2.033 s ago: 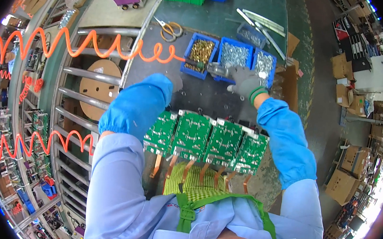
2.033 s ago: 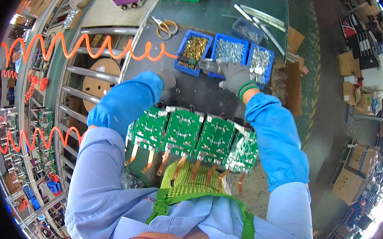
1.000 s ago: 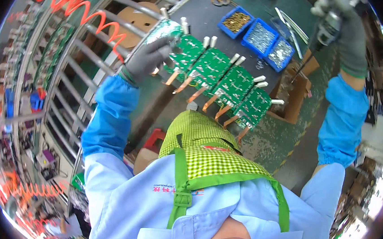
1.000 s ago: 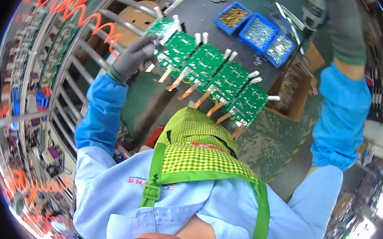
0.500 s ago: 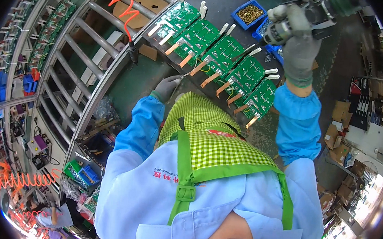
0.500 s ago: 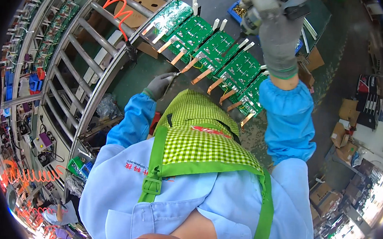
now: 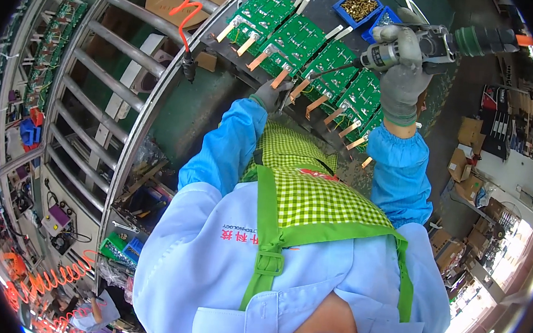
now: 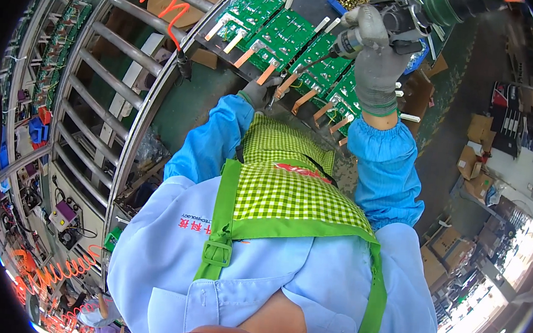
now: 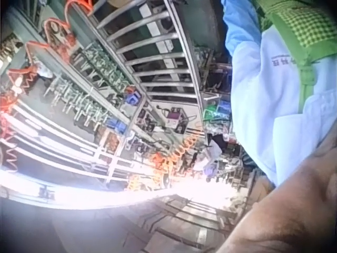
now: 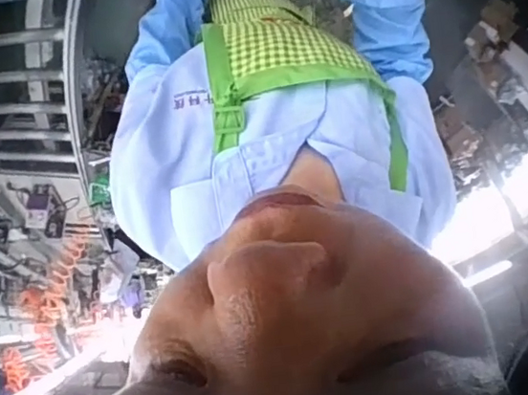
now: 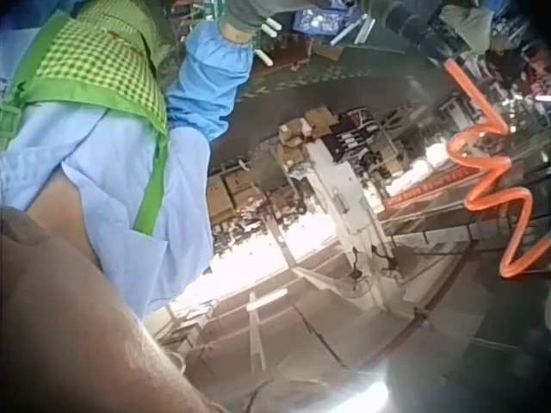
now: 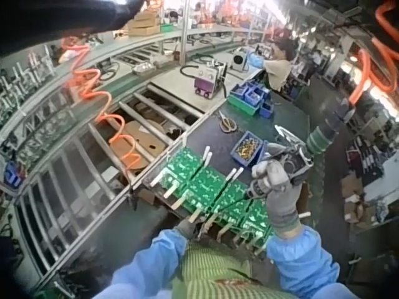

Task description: Attaching and securing metal terminals and connectors onto printed circuit board modules using an electric screwdriver.

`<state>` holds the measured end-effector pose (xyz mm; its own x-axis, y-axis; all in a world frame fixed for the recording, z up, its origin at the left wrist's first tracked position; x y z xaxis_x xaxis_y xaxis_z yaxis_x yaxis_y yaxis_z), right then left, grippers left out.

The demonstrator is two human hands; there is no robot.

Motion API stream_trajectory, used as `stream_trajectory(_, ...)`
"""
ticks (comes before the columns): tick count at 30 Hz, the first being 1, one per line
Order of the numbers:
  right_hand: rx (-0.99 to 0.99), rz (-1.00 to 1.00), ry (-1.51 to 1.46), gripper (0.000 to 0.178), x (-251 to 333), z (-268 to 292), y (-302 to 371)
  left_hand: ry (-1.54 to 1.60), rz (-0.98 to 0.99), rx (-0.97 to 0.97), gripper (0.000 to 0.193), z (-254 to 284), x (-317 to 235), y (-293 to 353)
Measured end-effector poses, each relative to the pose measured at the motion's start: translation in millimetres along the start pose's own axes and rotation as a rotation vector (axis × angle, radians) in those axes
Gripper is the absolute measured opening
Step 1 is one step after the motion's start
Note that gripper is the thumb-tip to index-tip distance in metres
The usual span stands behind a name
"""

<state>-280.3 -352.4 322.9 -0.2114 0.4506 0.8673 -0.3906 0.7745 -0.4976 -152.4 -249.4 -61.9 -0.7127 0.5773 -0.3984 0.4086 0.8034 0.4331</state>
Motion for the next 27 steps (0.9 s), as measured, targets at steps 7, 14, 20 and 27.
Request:
stream_trajectory(7, -0.066, -0.148, -0.2, 0.062, -20.6, 14.2, 6.8, 0.096, 0.048, 0.16, 0.038, -49.1, -3.2, -0.1)
stream_trajectory(14, -0.003, 0.026, -0.058, 0.039, -5.6, -1.2, 16.1, 0.086, 0.067, 0.126, 0.038, -66.5, -1.9, 8.6)
stream_trajectory(20, -0.045, -0.071, 0.024, 0.045, 2.0, -15.3, 17.4, 0.188, 0.079, 0.366, 0.036, -63.3, -4.0, 1.6)
stream_trajectory(27, 0.006, -0.147, 0.041, 0.033, 8.4, -16.9, 12.4, 0.239, 0.064, 0.314, 0.033, -75.9, -6.2, 11.5)
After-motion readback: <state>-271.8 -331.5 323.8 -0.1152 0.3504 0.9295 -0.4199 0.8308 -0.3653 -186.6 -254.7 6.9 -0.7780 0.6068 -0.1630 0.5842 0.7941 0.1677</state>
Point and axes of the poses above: each hand's wrist, its own y-axis away from the middle knuckle, its own z-axis out of the back of the hand, x = y × z, the point moved 5 cm from there along -y, towards the middle knuckle, and after that the axes turned 12 degrees about x, right-handed, at the moved point
